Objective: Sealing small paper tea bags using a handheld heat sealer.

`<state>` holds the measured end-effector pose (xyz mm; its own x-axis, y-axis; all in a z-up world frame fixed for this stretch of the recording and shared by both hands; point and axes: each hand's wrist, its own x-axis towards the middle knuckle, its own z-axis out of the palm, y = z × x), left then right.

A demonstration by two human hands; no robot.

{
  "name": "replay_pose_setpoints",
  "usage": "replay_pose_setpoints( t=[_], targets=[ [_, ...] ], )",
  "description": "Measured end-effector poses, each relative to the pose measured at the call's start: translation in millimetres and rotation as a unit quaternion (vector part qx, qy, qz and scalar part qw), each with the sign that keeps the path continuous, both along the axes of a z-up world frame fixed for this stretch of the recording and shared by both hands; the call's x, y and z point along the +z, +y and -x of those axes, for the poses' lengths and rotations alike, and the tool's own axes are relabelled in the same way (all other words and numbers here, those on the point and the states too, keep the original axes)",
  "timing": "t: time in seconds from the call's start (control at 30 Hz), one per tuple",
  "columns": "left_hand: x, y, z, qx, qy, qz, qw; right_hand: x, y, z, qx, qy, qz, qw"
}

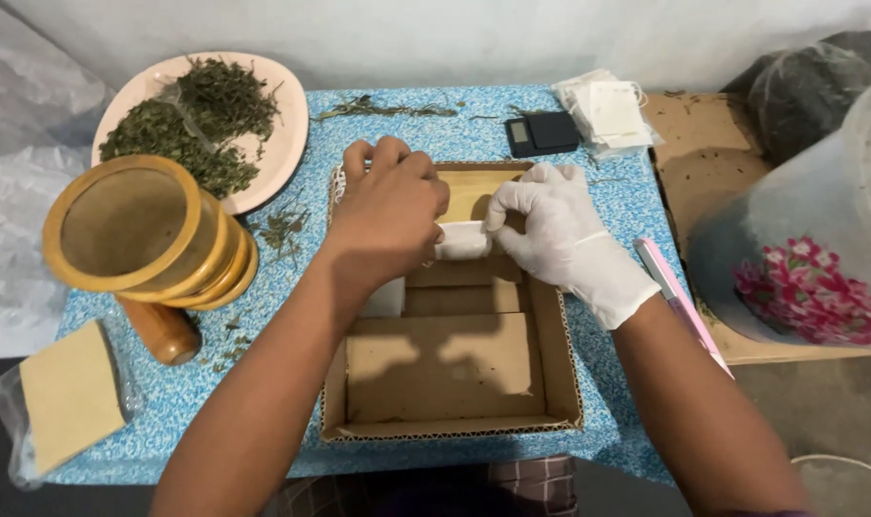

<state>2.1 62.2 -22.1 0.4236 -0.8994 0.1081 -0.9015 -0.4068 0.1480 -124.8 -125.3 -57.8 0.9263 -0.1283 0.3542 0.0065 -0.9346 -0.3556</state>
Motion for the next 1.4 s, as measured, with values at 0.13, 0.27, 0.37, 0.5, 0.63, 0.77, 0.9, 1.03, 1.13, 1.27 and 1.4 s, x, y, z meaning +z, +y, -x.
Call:
replay_pose_setpoints(
  t=[0.13,0.27,0.37,0.5,0.63,0.77,0.9,1.03,1.13,1.27,1.4],
  targets=[
    [-7.5,9.3,-1.4,0.004,0.015,0.016,1.0,2.7,1.7,1.8,0.005,0.002,0.02,1.0],
    [-11.3,10.4,-3.5,0.002,-0.011,0.05,0.999,5.3,1.9,-0.4,-0.007,-0.012,0.029,0.999],
    [-13.3,11.2,-4.1,0.005,-0.017,0.059,0.998,4.3,2.8,0.0,-0.008,-0.022,0.026,0.999],
    [-16.9,7.6,-6.9,-0.012,-0.032,0.073,0.997,8.6,6.4,2.6,-0.004,-0.047,0.02,0.999],
    [-19.5,7.2,-5.5,-0.02,-0.044,0.06,0.997,6.8,8.0,5.4,-0.022,-0.045,0.045,0.998],
    [-18.2,10.5,-4.7,-0.001,-0.056,0.075,0.996,12.4,9.2,9.1,-0.043,-0.012,0.096,0.994],
    [-12.6,14.8,0.5,0.013,-0.066,0.065,0.996,15.7,9.7,11.9,-0.048,-0.017,0.104,0.993],
    [-6.9,17.6,6.3,0.023,-0.061,0.047,0.997,11.1,10.3,16.0,-0.037,-0.037,0.107,0.993],
    [-4.8,19.2,8.0,0.026,-0.037,0.032,0.998,11.4,15.5,18.9,-0.017,-0.062,0.086,0.994],
    [2.1,18.3,9.6,0.029,-0.027,0.02,0.999,8.4,16.2,17.5,-0.011,-0.095,0.079,0.992],
    [5.1,16.1,7.7,0.025,-0.015,0.023,0.999,-6.4,15.4,13.8,-0.015,-0.112,0.073,0.991]
  ],
)
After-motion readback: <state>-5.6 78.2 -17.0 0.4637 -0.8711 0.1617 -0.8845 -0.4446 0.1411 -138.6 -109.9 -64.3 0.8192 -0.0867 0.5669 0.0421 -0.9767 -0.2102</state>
